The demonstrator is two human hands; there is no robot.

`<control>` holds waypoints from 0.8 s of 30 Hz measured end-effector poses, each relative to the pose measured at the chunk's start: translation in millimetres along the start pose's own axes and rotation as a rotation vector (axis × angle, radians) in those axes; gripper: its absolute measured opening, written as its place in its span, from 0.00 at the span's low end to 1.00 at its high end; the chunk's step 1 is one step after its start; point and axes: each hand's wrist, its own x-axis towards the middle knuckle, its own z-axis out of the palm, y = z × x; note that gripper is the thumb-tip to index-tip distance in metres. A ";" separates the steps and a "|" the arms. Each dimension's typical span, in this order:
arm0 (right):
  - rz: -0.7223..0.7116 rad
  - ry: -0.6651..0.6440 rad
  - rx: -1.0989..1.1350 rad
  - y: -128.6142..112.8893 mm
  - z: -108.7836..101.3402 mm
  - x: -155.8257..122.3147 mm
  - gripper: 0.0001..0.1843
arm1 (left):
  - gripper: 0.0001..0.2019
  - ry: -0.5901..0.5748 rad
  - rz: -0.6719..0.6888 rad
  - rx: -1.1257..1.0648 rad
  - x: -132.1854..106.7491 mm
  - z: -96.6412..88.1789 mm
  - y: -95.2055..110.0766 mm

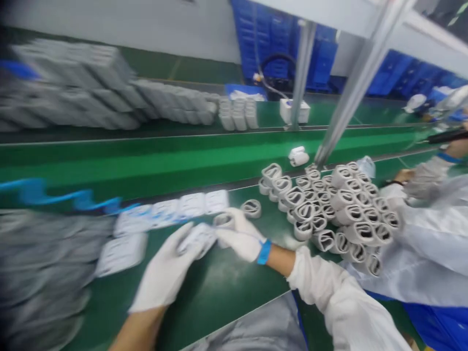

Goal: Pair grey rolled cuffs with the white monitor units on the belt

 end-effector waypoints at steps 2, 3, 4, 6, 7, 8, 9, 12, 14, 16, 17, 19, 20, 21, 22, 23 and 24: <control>-0.060 0.035 -0.036 -2.9 -8.9 1.0 0.35 | 0.42 0.030 -0.057 -0.091 3.6 7.4 12.6; -0.067 0.027 -0.024 -1.6 -12.6 3.4 0.36 | 0.41 0.045 -0.070 -0.147 7.5 10.2 17.1; -0.060 0.017 0.006 0.7 -15.2 6.4 0.37 | 0.39 0.056 -0.065 -0.211 12.2 12.7 20.7; -0.023 -0.005 0.115 5.8 -17.1 11.3 0.39 | 0.35 0.046 -0.046 -0.343 22.5 17.4 25.9; 0.002 -0.017 0.180 7.5 -16.9 12.5 0.39 | 0.34 0.034 -0.038 -0.398 27.3 20.0 27.9; 0.028 -0.034 0.241 8.3 -16.4 13.0 0.40 | 0.33 0.014 -0.033 -0.448 31.4 22.7 29.3; 0.052 -0.054 0.294 8.3 -15.9 12.8 0.40 | 0.32 -0.013 -0.027 -0.501 34.8 25.6 30.3; 0.104 -0.096 0.369 6.0 -15.1 12.2 0.40 | 0.31 -0.173 0.014 -0.729 39.4 33.2 29.5; 0.102 -0.075 0.349 4.8 -15.1 13.0 0.39 | 0.30 -0.298 0.046 -0.879 38.2 36.9 26.2; 0.078 -0.036 0.312 4.7 -14.8 14.6 0.39 | 0.31 -0.364 0.053 -0.940 34.9 39.7 22.2; 0.069 -0.020 0.305 4.9 -14.5 15.2 0.38 | 0.33 -0.379 0.059 -0.942 32.8 40.8 20.5; 0.066 0.007 0.316 5.2 -13.7 15.8 0.38 | 0.34 -0.395 0.095 -0.926 28.7 42.5 18.1; 0.070 0.016 0.318 5.2 -13.4 15.7 0.38 | 0.34 -0.400 0.119 -0.914 26.8 43.1 17.5; 0.070 0.024 0.310 4.8 -13.1 15.4 0.38 | 0.34 -0.402 0.144 -0.898 25.1 43.5 17.2; 0.066 0.033 0.292 4.2 -12.8 15.1 0.37 | 0.33 -0.400 0.164 -0.882 23.6 43.7 16.9; 0.058 0.038 0.267 3.2 -12.5 14.7 0.37 | 0.32 -0.394 0.176 -0.872 22.5 43.7 16.7; 0.052 0.040 0.246 2.0 -12.1 14.3 0.37 | 0.31 -0.390 0.184 -0.862 21.6 43.6 16.1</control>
